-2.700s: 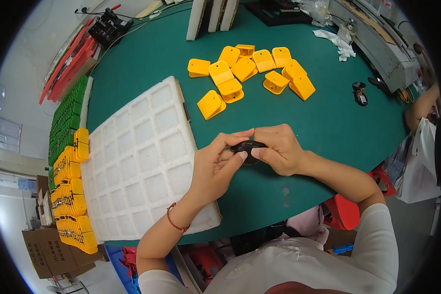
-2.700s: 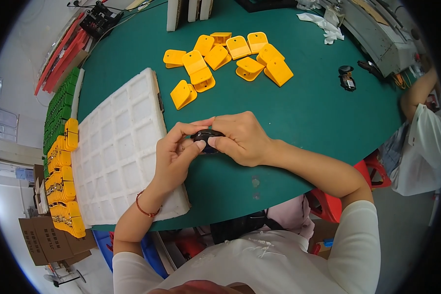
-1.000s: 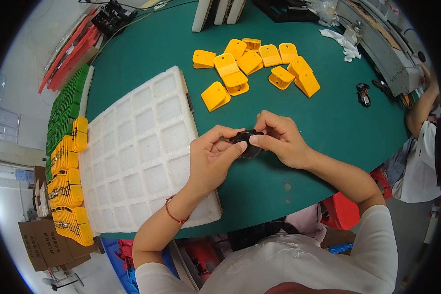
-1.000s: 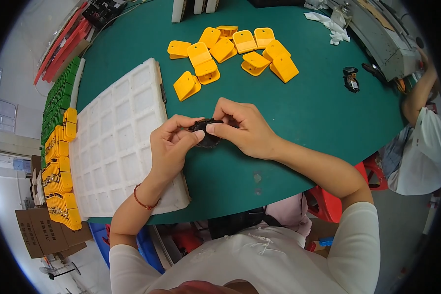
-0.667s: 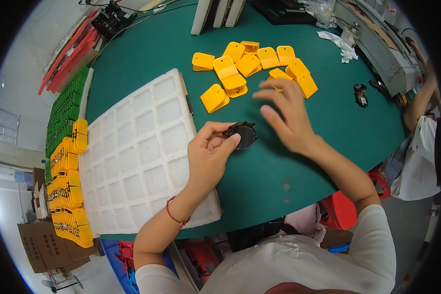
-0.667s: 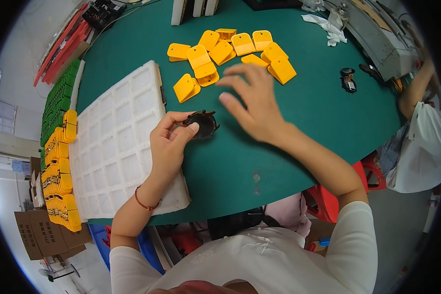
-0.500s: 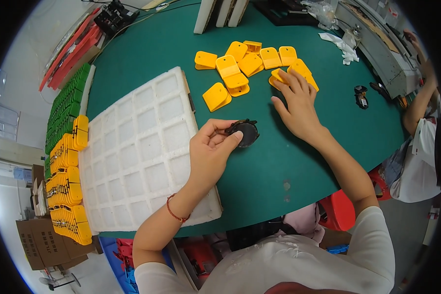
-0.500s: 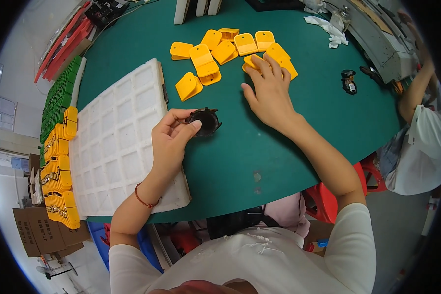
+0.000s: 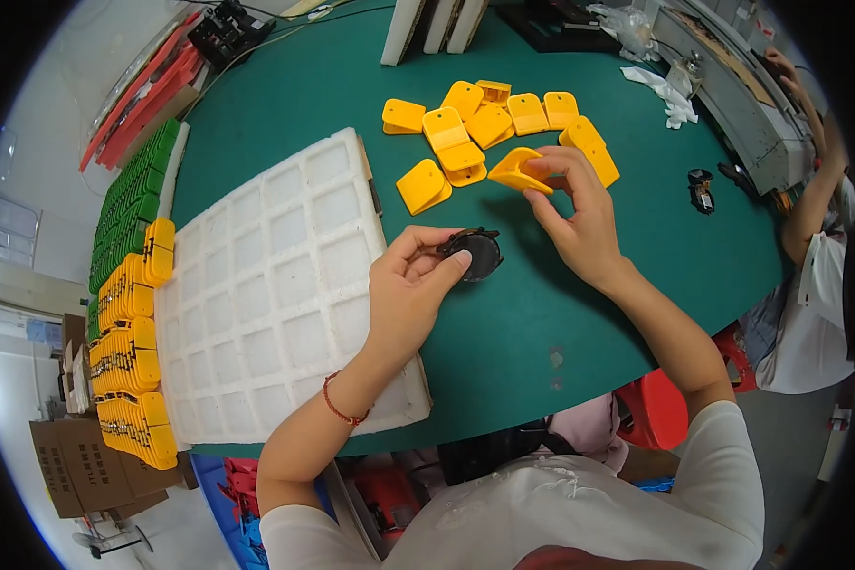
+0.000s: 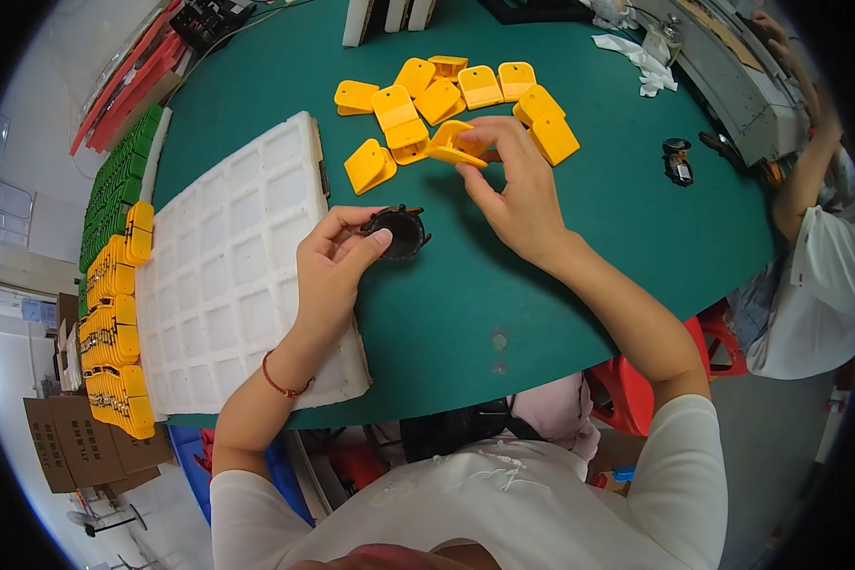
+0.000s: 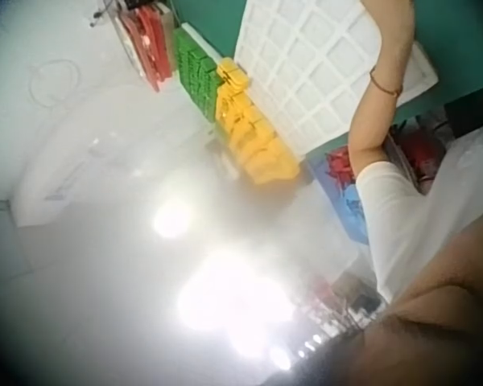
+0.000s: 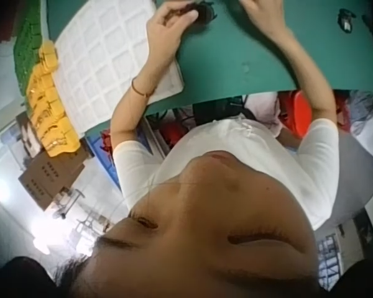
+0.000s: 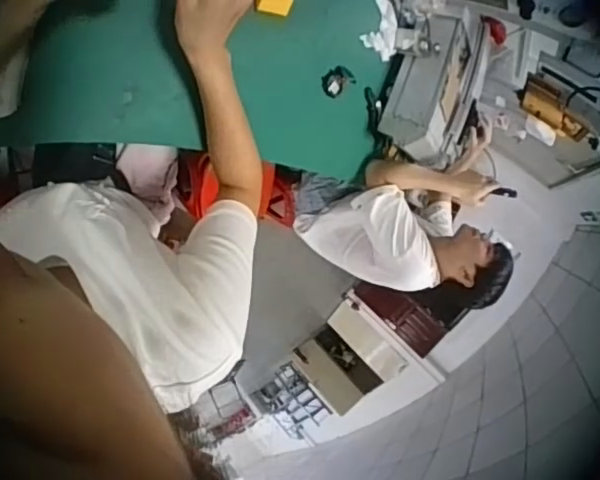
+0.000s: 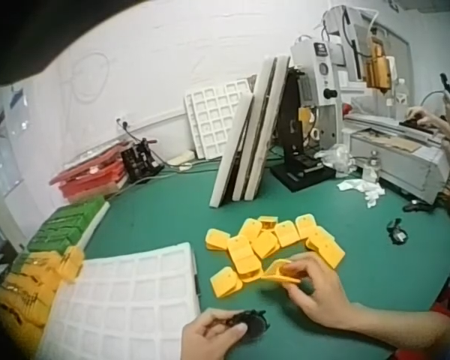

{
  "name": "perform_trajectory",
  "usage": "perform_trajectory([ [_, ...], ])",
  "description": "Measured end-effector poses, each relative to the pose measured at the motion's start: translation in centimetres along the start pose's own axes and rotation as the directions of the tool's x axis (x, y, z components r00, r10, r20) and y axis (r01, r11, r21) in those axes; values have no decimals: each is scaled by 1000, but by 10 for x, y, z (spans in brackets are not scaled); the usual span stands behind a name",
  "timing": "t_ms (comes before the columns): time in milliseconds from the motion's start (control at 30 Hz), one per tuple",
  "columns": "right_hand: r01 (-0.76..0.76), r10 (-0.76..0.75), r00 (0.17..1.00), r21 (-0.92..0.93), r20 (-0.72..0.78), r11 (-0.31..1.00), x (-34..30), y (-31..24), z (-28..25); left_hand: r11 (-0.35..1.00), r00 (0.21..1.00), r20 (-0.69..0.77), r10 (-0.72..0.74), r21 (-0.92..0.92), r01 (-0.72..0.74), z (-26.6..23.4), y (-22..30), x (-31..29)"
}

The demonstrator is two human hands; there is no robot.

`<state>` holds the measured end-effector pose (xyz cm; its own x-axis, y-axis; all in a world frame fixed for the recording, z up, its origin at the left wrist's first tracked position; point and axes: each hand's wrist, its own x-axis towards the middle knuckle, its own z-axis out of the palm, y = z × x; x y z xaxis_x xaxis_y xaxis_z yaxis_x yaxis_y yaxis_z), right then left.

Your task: The person assembles yellow plastic casings onto small circular electronic components by hand.

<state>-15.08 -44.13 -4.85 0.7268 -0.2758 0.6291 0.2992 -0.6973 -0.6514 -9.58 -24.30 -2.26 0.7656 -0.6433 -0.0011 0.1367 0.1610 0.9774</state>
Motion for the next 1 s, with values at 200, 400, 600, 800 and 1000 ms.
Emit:
perform_trajectory([
  [200, -104, 126, 988, 209, -94, 972, 3, -9, 2, 1000, 1000, -28, 1, -2, -1, -4, -2, 0],
  [400, -48, 52, 998, 94, -43, 994, 2, -3, -2, 999, 999, -48, 5, -37, -6, -3, -2, 1],
  [600, -26, 26, 999, -20, -39, 999, 3, -10, -4, 999, 999, -43, 13, -35, -15, -3, 0, 0],
  [800, -30, 30, 999, -18, -26, 999, 2, -10, -4, 999, 999, -36, -2, -34, 0, -4, 0, 0],
  [1000, -29, 29, 1000, -19, -12, 999, 2, -10, -4, 999, 999, -49, -17, -45, 14, -4, 1, 0],
])
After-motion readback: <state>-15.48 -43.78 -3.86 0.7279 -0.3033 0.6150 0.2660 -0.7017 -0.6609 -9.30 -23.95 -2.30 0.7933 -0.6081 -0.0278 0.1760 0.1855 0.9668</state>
